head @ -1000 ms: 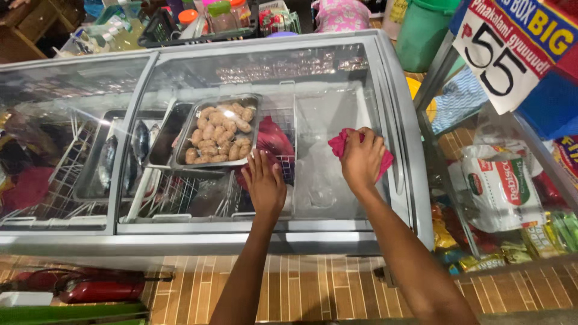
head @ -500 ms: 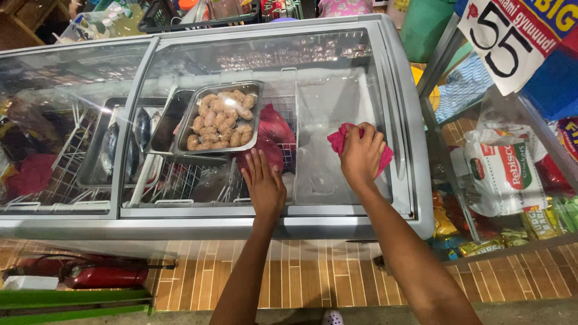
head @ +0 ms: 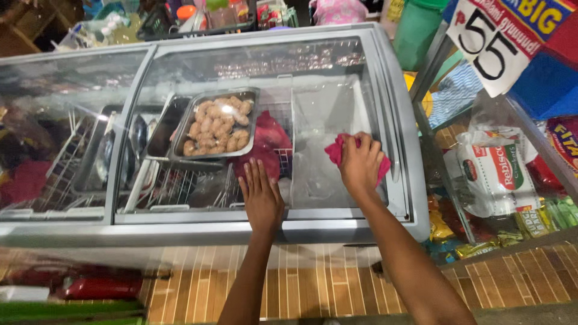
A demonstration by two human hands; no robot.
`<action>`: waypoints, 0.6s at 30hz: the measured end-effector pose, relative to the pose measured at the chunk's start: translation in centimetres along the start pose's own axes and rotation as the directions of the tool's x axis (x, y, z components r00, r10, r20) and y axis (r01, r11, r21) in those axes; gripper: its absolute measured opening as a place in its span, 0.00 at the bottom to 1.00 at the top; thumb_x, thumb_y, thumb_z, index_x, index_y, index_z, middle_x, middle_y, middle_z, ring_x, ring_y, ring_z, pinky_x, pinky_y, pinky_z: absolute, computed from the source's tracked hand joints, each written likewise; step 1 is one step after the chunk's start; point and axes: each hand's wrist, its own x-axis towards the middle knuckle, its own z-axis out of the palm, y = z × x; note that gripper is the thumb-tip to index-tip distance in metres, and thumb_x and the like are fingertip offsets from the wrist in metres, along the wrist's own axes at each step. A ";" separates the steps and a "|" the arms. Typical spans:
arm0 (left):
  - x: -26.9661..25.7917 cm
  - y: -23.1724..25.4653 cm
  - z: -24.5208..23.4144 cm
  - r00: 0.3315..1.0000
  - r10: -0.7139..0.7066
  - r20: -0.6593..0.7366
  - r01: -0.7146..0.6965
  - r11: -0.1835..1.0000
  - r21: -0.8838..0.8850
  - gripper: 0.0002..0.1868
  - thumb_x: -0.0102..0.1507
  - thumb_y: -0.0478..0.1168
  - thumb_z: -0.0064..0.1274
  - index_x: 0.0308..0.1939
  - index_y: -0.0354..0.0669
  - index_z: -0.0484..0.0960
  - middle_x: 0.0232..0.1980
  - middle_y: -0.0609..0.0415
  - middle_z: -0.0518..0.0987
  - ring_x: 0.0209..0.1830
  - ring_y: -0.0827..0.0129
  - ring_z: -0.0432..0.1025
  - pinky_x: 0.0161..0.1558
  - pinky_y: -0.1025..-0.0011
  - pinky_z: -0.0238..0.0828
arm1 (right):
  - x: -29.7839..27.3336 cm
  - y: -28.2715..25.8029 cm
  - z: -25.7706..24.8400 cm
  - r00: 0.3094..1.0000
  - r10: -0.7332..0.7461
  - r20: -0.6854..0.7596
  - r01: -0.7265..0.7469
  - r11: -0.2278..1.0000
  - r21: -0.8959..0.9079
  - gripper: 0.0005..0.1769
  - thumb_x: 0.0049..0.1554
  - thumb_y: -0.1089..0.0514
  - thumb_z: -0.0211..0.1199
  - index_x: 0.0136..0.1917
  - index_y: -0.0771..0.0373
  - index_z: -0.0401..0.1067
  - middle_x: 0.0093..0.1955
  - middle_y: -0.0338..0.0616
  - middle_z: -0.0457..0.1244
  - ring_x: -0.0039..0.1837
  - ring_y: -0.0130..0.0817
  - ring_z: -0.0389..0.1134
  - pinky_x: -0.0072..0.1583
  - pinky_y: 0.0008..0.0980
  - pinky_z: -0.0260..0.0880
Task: The person wipes the glass lid of a chest freezer with a pink cloth. They move their hands across the surface, cleaning different sections of the lid while the contents inside remain visible.
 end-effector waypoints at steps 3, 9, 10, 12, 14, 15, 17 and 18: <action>0.0 0.1 0.0 0.998 0.055 -0.029 -0.056 0.998 -0.016 0.30 0.73 0.43 0.35 0.77 0.31 0.58 0.81 0.38 0.57 0.84 0.49 0.47 0.79 0.47 0.37 | -1.1 0.7 -0.2 0.999 0.023 -0.024 -0.024 0.999 -0.024 0.12 0.63 0.53 0.58 0.57 0.58 0.72 0.66 0.47 0.59 0.64 0.53 0.58 0.61 0.57 0.57; -1.1 0.2 0.1 0.998 0.055 -0.041 -0.056 0.998 -0.013 0.30 0.74 0.44 0.36 0.77 0.31 0.58 0.81 0.38 0.58 0.84 0.48 0.47 0.79 0.48 0.38 | -3.5 -0.6 -1.3 0.991 0.130 -0.003 -0.130 0.991 -0.021 0.11 0.64 0.53 0.58 0.59 0.55 0.72 0.66 0.48 0.59 0.65 0.56 0.57 0.60 0.60 0.58; -1.3 0.3 0.1 0.998 0.043 -0.043 -0.044 0.999 -0.009 0.30 0.74 0.44 0.36 0.77 0.31 0.58 0.81 0.38 0.57 0.84 0.49 0.47 0.79 0.48 0.38 | -3.6 -0.8 -1.5 0.993 0.119 0.016 -0.118 0.992 -0.035 0.12 0.63 0.53 0.58 0.59 0.54 0.73 0.66 0.48 0.59 0.65 0.56 0.57 0.58 0.60 0.58; -1.8 0.3 0.1 0.998 0.042 -0.046 -0.043 0.999 -0.023 0.29 0.75 0.44 0.35 0.77 0.31 0.58 0.82 0.38 0.57 0.84 0.48 0.47 0.80 0.48 0.38 | -4.7 -1.4 -2.1 0.993 0.090 0.073 -0.086 0.995 -0.058 0.14 0.62 0.54 0.58 0.61 0.53 0.74 0.66 0.50 0.59 0.65 0.56 0.57 0.56 0.60 0.59; -2.0 0.0 0.0 0.998 0.044 -0.046 -0.045 0.999 -0.021 0.30 0.75 0.45 0.35 0.77 0.31 0.58 0.82 0.37 0.56 0.84 0.48 0.47 0.80 0.49 0.38 | -5.8 -1.8 -2.6 0.984 0.145 0.105 -0.148 0.989 0.027 0.13 0.62 0.53 0.59 0.59 0.52 0.75 0.64 0.48 0.59 0.64 0.54 0.57 0.57 0.59 0.59; -1.8 0.2 0.1 0.998 0.051 -0.045 -0.052 0.998 -0.019 0.30 0.75 0.45 0.34 0.78 0.31 0.58 0.81 0.38 0.56 0.84 0.48 0.47 0.80 0.49 0.38 | -5.8 -1.5 -2.9 0.978 0.172 0.116 -0.180 0.982 0.065 0.12 0.63 0.52 0.60 0.59 0.52 0.76 0.62 0.47 0.59 0.64 0.54 0.57 0.57 0.58 0.59; -1.6 0.3 0.3 0.996 0.065 -0.063 -0.066 0.998 -0.016 0.31 0.75 0.46 0.34 0.78 0.30 0.58 0.82 0.37 0.56 0.84 0.48 0.48 0.80 0.49 0.38 | -6.4 -1.3 -3.3 0.990 0.124 0.067 -0.129 0.990 0.064 0.13 0.62 0.52 0.61 0.58 0.54 0.77 0.62 0.48 0.59 0.62 0.54 0.57 0.57 0.58 0.59; -1.6 0.3 0.3 0.994 0.072 -0.083 -0.073 0.997 -0.014 0.31 0.75 0.46 0.33 0.78 0.30 0.57 0.82 0.37 0.56 0.84 0.48 0.48 0.80 0.50 0.38 | -6.6 -1.4 -3.3 0.994 0.099 0.044 -0.102 0.993 0.066 0.13 0.62 0.53 0.62 0.58 0.55 0.77 0.62 0.48 0.59 0.62 0.54 0.57 0.56 0.58 0.59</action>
